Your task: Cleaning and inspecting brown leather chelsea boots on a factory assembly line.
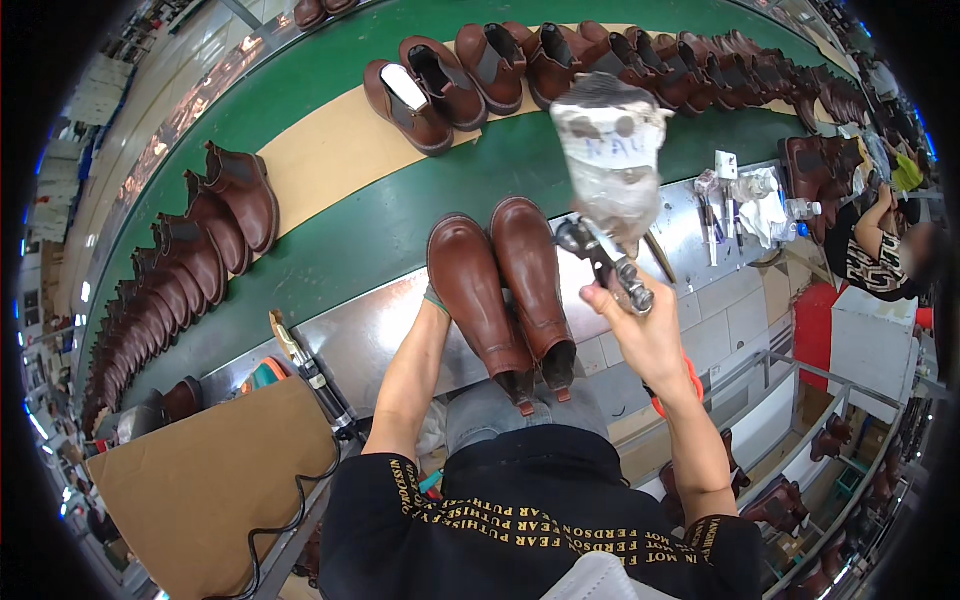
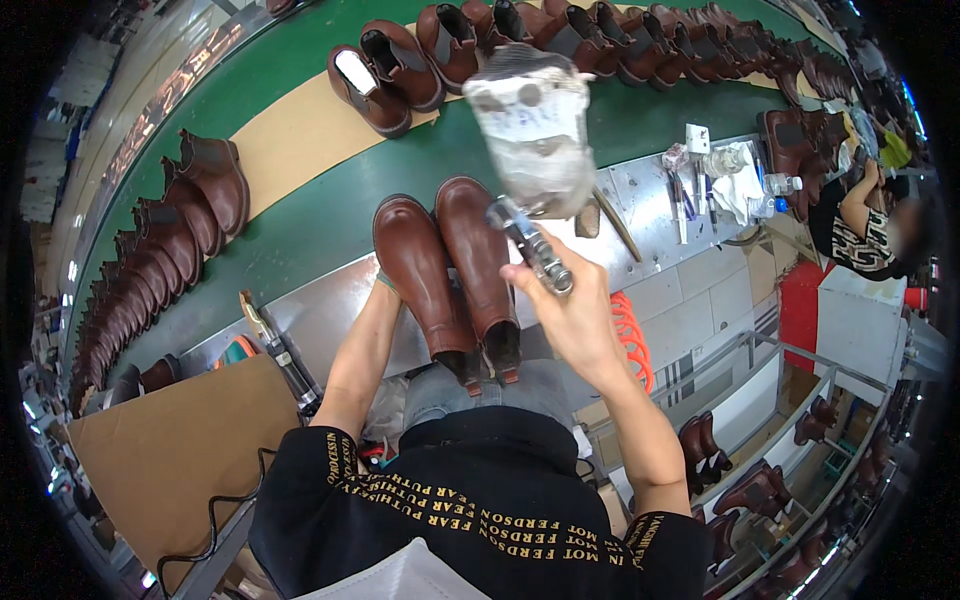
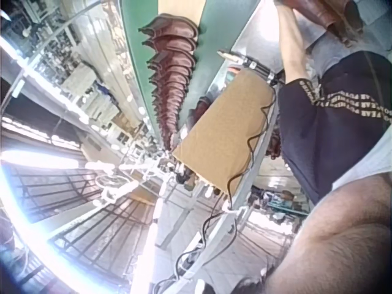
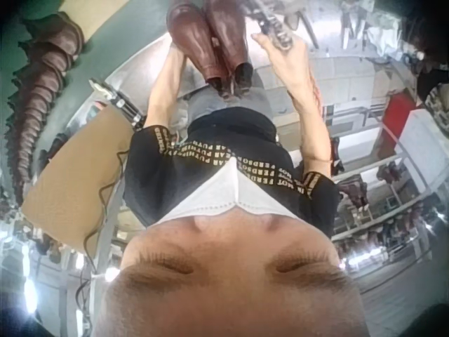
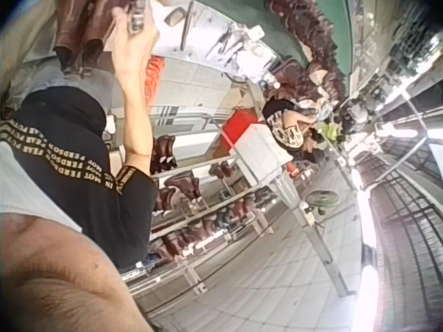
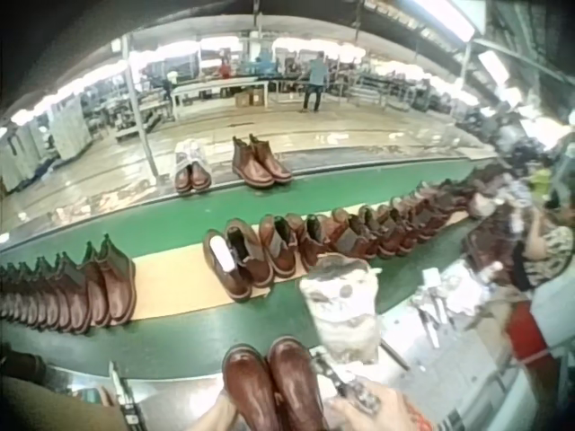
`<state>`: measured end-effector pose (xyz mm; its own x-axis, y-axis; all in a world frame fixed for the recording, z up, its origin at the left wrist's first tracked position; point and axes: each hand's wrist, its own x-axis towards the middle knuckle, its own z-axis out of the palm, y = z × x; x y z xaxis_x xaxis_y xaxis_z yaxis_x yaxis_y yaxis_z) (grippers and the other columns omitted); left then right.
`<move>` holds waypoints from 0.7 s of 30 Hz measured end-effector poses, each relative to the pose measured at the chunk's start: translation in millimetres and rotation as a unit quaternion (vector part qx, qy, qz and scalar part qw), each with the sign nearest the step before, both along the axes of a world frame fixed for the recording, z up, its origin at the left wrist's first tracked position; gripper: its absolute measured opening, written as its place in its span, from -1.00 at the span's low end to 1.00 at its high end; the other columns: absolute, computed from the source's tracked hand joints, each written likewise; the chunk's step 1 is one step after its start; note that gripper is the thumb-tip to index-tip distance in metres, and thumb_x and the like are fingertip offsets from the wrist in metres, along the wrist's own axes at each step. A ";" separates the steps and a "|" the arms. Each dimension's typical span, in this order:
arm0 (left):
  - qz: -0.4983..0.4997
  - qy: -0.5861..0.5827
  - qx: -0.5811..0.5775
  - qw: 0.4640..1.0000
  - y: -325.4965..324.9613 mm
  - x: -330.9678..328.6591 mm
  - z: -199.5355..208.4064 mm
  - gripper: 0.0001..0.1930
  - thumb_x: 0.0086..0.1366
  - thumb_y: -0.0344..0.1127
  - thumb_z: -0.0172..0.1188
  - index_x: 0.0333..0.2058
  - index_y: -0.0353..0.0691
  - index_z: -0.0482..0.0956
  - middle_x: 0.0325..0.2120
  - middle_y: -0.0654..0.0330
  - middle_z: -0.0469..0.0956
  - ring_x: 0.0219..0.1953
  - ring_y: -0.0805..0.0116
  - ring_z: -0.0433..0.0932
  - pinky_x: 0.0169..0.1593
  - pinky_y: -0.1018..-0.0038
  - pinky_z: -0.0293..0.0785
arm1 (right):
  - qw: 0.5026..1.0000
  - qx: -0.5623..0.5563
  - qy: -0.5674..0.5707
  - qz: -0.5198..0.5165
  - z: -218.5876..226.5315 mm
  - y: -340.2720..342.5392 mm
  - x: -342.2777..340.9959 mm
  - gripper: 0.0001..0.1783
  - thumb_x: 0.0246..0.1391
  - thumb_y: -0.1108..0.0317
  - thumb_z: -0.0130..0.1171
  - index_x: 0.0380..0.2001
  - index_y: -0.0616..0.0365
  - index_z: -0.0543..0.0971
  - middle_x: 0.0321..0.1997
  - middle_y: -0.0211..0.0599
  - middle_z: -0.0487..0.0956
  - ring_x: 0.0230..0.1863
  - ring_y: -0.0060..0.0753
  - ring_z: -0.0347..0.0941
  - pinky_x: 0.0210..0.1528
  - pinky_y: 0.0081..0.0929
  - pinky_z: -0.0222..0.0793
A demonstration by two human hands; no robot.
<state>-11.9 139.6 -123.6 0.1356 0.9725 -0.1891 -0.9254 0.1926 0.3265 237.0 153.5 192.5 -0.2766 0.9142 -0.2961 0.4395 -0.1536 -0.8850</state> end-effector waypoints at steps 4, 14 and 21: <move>0.011 0.010 -0.012 1.000 1.4 -3.7 -0.9 -0.68 0.37 -0.27 -0.13 0.02 -0.24 0.39 -0.08 0.13 0.48 -0.09 0.32 0.47 0.04 0.37 0.40 | 1.000 0.016 -0.013 -0.013 7.1 -17.2 13.8 -0.74 -0.02 0.44 0.28 -0.27 0.30 0.48 -0.55 -0.51 0.42 -0.45 -0.73 0.28 -0.38 -0.68 0.27; 0.032 0.041 -0.038 0.998 4.6 -1.6 1.9 -0.69 0.37 -0.28 -0.13 0.00 -0.24 0.40 -0.09 0.13 0.49 -0.10 0.32 0.48 0.03 0.37 0.41 | 0.999 0.000 0.009 -0.040 -4.5 -15.1 17.9 -0.79 -0.02 0.40 0.30 -0.48 0.29 0.49 -0.55 -0.50 0.44 -0.49 -0.72 0.29 -0.43 -0.67 0.24; 0.020 0.054 -0.053 0.997 2.1 0.0 1.2 -0.70 0.36 -0.28 -0.12 -0.01 -0.24 0.41 -0.10 0.13 0.50 -0.11 0.32 0.49 0.02 0.37 0.42 | 0.998 -0.011 0.032 -0.043 -16.6 2.0 3.5 -0.74 -0.02 0.39 0.31 -0.59 0.21 0.42 -0.57 -0.47 0.44 -0.50 -0.70 0.33 -0.44 -0.66 0.27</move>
<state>-11.9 141.6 -122.4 0.0694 0.9508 -0.3019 -0.8933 0.1939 0.4054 240.4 155.5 176.0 -0.2159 0.9290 -0.3006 0.3658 -0.2085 -0.9070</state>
